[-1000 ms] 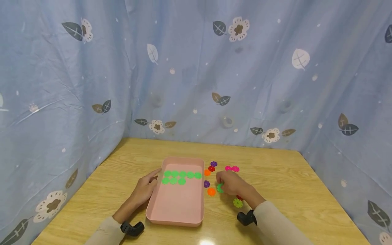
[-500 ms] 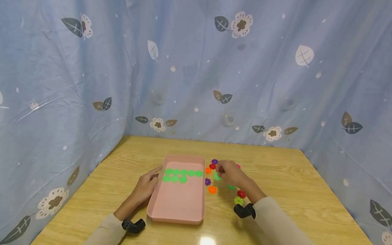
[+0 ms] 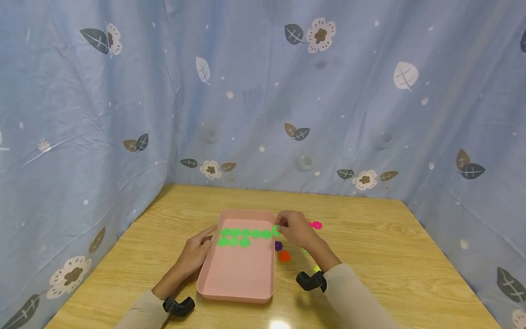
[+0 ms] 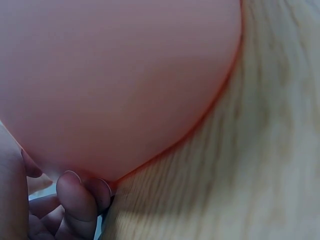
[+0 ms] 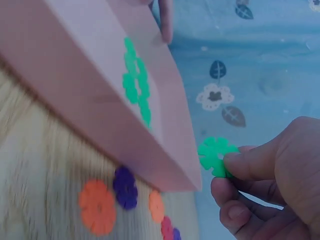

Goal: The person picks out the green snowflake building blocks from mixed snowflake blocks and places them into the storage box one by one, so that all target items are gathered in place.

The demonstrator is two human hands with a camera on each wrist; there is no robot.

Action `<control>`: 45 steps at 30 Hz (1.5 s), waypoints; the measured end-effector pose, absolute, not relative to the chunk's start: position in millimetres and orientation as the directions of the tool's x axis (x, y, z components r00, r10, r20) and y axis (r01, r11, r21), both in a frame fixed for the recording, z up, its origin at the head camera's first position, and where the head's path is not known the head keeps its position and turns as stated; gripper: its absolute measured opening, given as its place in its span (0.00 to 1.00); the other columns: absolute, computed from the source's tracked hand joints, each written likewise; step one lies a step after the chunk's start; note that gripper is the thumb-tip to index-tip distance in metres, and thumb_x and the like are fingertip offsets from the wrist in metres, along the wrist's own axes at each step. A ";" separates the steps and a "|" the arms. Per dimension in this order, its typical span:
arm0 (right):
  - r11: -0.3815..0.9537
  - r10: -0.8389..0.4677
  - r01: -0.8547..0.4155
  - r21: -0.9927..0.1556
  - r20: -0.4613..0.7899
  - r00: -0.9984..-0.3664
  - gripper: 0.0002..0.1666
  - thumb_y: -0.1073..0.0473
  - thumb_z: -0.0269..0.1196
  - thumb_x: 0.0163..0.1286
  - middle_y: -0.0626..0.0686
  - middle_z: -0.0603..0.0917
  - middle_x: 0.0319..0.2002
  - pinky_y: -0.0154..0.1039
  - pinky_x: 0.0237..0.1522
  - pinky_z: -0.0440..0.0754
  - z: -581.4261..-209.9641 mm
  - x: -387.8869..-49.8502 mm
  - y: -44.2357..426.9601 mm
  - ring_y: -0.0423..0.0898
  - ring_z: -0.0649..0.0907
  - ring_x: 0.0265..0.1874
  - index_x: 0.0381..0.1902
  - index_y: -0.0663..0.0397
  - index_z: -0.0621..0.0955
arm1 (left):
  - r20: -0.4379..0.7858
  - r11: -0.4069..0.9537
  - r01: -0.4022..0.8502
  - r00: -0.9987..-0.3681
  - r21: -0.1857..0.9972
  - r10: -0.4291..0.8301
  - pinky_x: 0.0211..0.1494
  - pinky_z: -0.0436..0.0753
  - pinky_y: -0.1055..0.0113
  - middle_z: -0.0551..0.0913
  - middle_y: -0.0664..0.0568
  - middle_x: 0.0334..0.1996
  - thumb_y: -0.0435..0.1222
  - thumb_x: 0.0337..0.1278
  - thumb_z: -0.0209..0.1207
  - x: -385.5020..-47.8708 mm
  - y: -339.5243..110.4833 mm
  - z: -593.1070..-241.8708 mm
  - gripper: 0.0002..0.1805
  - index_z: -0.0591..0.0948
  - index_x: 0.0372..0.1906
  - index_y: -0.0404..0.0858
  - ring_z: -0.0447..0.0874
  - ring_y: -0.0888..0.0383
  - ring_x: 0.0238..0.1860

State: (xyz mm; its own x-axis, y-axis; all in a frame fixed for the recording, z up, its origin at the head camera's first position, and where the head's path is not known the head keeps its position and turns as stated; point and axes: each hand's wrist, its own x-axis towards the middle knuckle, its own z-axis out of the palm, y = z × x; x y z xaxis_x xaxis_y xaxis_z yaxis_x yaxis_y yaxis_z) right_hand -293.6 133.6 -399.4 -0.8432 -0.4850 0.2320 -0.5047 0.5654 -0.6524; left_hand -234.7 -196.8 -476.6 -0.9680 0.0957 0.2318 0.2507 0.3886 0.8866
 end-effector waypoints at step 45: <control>0.709 -0.509 -0.523 -0.473 0.170 -0.844 0.31 0.83 0.51 0.49 0.40 0.45 0.16 0.34 0.19 0.45 -423.8 -288.0 53.4 0.38 0.46 0.17 0.11 0.45 0.53 | 0.220 0.401 0.241 -0.971 0.884 0.098 0.37 0.86 0.64 0.81 0.31 0.59 0.30 0.72 0.44 -231.8 -195.8 -477.4 0.28 0.67 0.75 0.35 0.90 0.47 0.39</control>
